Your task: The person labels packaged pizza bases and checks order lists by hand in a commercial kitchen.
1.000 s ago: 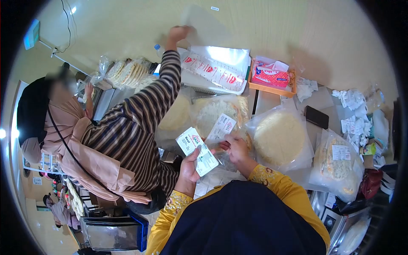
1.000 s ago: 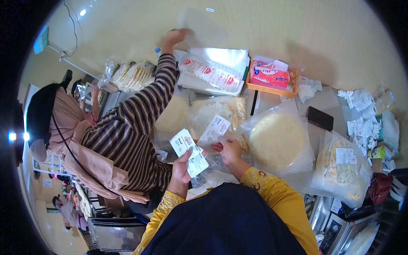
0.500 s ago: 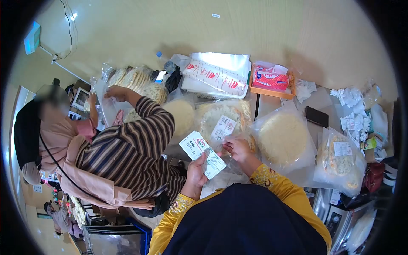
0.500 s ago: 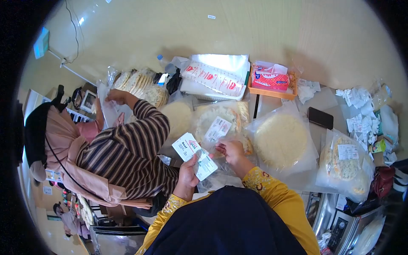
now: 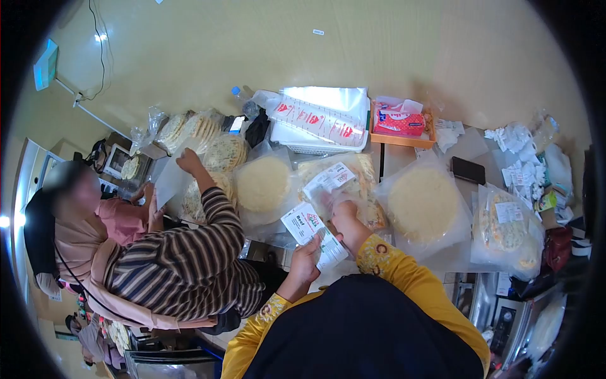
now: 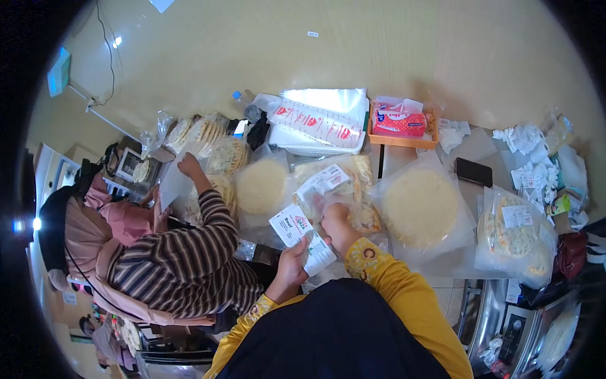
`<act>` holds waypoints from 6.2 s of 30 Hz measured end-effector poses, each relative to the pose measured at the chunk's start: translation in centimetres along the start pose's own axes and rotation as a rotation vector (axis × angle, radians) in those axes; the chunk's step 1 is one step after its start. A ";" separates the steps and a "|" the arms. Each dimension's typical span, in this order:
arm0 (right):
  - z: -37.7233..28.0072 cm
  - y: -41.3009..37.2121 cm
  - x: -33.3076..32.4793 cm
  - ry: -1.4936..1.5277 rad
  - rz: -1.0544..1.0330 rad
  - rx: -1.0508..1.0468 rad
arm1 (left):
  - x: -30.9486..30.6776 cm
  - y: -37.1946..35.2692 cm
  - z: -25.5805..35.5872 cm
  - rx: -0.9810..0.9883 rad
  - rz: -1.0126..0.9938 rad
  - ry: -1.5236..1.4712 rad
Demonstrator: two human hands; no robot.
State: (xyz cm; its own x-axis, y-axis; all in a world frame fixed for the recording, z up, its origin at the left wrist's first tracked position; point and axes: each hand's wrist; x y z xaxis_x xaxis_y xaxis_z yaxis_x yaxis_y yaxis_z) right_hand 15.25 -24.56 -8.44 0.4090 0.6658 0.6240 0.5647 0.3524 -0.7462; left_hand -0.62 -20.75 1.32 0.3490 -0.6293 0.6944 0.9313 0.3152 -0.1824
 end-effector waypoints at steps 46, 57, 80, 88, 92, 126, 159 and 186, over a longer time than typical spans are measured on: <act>-8.4 -9.9 -8.0 -1.534 0.216 -0.367 | -8.4 4.1 1.7 -0.241 -0.240 0.604; -11.6 -16.4 -10.0 -0.435 -0.364 0.015 | -0.3 1.6 5.9 -0.007 -0.356 0.219; -44.0 -44.0 -52.7 -0.276 0.299 -0.847 | 39.9 -7.0 -39.0 -0.770 -0.990 0.298; -42.9 -41.1 -60.0 -0.354 0.532 -0.629 | 35.8 -8.7 -42.5 -1.108 -0.823 0.343; -44.0 -41.1 -60.4 -0.707 0.800 -0.629 | 36.8 -7.9 -39.4 -1.071 -0.671 0.264; -24.7 -28.7 -23.1 -1.470 0.548 -0.873 | 7.9 -4.9 -7.8 -0.082 -0.003 0.382; 1.3 -13.6 -6.8 -1.357 -0.396 -0.358 | -6.1 -3.3 -1.4 -0.021 0.004 0.298; -1.6 -16.5 -7.5 -0.888 -0.376 -0.312 | -3.0 -3.2 -1.2 -0.173 -0.102 0.051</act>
State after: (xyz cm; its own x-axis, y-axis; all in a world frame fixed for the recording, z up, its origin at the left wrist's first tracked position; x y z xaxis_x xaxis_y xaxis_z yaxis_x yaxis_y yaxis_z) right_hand 4.06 -36.45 -0.45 -0.4428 0.8401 0.3134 0.7614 0.5369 -0.3634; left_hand -4.51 -20.72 -0.98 0.2525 -0.6882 0.6802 0.9646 0.1238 -0.2328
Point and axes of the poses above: each hand's wrist, its own y-axis towards the middle knuckle, its own x-axis out of the palm, z = x × y, and after that the axes turned 15 degrees about x, right-handed
